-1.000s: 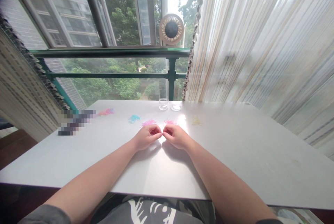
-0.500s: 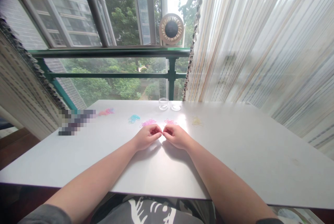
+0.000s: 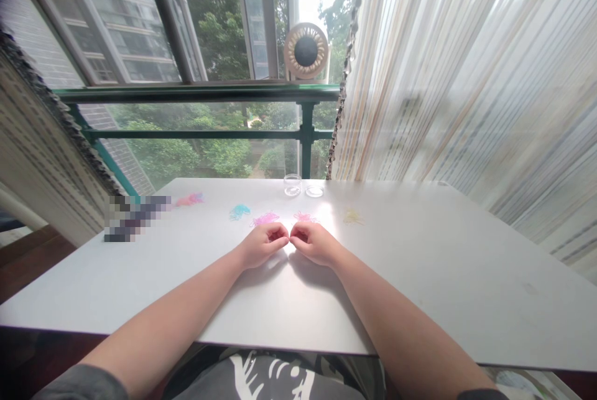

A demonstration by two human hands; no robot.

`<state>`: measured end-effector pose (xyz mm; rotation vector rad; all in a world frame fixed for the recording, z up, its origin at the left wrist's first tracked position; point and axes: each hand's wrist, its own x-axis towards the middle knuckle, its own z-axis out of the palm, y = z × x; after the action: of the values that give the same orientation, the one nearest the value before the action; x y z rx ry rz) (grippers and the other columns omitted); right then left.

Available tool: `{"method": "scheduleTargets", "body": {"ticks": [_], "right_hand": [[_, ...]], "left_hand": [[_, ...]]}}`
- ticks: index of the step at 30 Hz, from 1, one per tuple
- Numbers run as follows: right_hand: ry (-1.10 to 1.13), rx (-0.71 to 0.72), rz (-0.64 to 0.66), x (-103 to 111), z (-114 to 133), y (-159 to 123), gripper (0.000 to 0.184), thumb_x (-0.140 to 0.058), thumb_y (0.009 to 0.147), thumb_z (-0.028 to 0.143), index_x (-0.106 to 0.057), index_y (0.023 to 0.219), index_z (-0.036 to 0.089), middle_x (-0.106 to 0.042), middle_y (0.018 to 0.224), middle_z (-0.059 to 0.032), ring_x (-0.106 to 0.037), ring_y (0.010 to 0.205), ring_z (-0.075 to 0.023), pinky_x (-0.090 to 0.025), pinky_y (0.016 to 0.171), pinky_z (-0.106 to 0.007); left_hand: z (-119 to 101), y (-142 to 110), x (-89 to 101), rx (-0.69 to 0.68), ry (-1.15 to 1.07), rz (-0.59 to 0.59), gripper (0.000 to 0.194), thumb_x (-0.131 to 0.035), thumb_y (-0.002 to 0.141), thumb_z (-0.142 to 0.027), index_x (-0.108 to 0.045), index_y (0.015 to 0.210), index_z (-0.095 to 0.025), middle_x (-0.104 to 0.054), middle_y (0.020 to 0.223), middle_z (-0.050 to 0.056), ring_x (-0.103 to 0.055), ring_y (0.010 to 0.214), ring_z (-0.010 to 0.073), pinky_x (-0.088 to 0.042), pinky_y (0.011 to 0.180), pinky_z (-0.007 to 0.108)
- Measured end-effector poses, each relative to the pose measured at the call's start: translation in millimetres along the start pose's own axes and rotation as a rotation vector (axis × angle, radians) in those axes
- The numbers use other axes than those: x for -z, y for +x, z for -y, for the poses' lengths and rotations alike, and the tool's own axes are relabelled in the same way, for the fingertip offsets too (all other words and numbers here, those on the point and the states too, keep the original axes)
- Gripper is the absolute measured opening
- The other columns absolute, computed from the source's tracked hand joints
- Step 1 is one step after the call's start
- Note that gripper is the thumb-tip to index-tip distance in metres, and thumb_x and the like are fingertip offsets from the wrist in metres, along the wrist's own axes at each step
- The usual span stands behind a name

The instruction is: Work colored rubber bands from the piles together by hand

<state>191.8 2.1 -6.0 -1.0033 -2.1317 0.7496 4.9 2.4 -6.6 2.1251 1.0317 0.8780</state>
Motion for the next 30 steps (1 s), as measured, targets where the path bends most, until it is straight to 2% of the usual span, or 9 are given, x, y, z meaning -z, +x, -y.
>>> {"method": "scheduleTargets", "body": {"ticks": [15,30], "right_hand": [[0.041,-0.002,0.038,0.3,4.5,-0.7,0.008,-0.053,0.076,0.021,-0.054,0.069,0.017,-0.047,0.058,0.0036,-0.041,0.054,-0.0094,-0.034,0.052,-0.023],[0.047,-0.018,0.021,0.5,3.6,-0.1,0.007,-0.052,0.076,0.02,-0.055,0.071,0.017,-0.049,0.06,0.0029,-0.043,0.056,-0.0101,-0.036,0.054,-0.023]], "left_hand": [[-8.8,0.3,5.4,0.022,0.009,0.049,0.015,-0.049,0.077,-0.028,-0.055,0.071,-0.016,-0.05,0.064,-0.001,-0.045,0.061,0.0113,-0.038,0.056,0.023],[-3.7,1.3,4.5,0.043,0.025,0.016,0.015,-0.049,0.077,-0.03,-0.056,0.076,-0.017,-0.056,0.068,0.0,-0.049,0.061,0.0122,-0.04,0.058,0.024]]}}
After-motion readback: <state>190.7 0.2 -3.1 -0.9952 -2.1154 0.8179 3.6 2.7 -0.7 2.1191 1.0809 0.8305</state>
